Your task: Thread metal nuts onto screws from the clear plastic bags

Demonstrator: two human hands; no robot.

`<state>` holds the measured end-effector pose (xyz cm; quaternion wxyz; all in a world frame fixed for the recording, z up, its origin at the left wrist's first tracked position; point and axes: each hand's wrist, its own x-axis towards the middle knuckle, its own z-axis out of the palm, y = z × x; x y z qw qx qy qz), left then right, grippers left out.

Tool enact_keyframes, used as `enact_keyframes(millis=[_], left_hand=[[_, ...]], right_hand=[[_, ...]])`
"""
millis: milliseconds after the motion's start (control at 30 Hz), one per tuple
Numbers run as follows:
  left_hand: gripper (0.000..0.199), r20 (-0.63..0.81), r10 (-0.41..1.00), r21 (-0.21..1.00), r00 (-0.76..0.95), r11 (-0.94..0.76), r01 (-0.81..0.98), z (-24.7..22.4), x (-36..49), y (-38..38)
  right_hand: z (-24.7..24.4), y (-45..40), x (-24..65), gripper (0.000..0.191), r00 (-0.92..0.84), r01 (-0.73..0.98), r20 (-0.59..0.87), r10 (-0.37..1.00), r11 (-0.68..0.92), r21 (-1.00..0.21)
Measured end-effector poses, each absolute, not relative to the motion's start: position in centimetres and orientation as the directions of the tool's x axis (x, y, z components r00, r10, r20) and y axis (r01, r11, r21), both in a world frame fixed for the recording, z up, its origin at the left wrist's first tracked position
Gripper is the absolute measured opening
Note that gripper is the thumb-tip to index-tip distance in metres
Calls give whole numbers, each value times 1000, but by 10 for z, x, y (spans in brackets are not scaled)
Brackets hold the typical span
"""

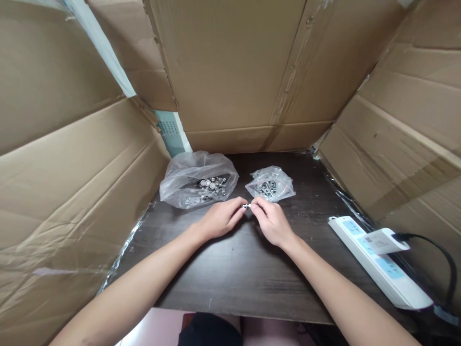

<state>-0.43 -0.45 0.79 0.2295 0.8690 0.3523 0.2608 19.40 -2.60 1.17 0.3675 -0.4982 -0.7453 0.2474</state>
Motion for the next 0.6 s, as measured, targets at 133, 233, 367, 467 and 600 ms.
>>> enact_keyframes(millis=[133,233,367,467,600], left_hand=[[25,290,731,585,617,-646,490,8,-4,-5],[26,290,728,577,622,-651,493,8,-4,-5],[26,284,717,577,636,-658,484,9,-4,-5],[26,286,722,580,631,-654,485,9,-4,-5],[27,292,725,579,624,-653,487,8,-4,-5]], right_hand=[[12,-26,194,16,-243,526,317,917,399,-751],[10,-25,194,24,-256,542,317,913,407,-735],[8,-24,194,40,-240,596,300,923,384,-705],[10,-25,195,32,-226,582,299,927,374,-722],[14,-26,195,18,-242,533,319,916,400,-745]])
